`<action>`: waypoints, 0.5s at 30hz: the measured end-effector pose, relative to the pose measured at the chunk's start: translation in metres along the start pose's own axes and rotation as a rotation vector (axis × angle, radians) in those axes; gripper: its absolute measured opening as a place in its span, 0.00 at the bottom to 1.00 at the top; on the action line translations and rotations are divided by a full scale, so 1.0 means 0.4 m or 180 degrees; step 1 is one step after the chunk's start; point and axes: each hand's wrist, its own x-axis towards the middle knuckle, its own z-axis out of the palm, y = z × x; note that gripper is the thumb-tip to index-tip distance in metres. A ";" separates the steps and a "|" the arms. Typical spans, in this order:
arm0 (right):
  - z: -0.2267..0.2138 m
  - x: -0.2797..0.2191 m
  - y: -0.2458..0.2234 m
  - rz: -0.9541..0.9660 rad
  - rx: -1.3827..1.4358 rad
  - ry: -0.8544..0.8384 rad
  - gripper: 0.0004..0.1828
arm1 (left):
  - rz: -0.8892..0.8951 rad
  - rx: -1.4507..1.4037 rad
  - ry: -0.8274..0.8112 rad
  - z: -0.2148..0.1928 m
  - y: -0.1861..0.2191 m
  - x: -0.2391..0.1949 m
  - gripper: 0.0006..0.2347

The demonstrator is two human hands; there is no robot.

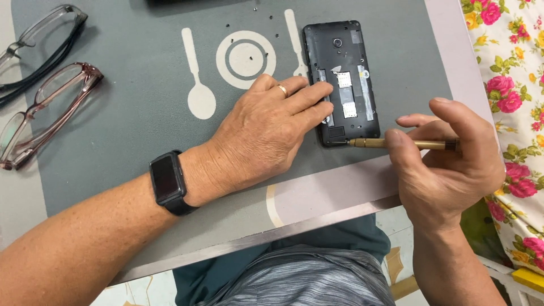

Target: The person uses a screwdriver to remove screws from the back of a disassembled smartphone. They then use their fingers to peel off a piece of tape or adhesive from the phone's internal components.

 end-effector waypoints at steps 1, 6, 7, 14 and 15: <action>-0.001 -0.001 0.002 -0.0024 0.0033 -0.0003 0.24 | -0.0006 -0.0017 -0.0012 0.001 0.000 -0.001 0.16; -0.003 -0.001 -0.003 -0.0085 0.0063 -0.0017 0.23 | -0.0034 -0.0068 -0.0031 0.004 -0.001 -0.003 0.16; -0.003 -0.001 -0.004 -0.0049 0.0044 -0.0030 0.24 | -0.0025 -0.0053 -0.0035 0.001 -0.001 -0.001 0.16; -0.002 -0.004 0.007 -0.0097 0.0055 -0.0062 0.26 | 0.0010 -0.0032 -0.0029 -0.001 -0.001 0.001 0.15; -0.002 -0.005 0.007 -0.0095 0.0054 -0.0060 0.26 | 0.0013 -0.0033 -0.0031 -0.001 -0.001 0.001 0.15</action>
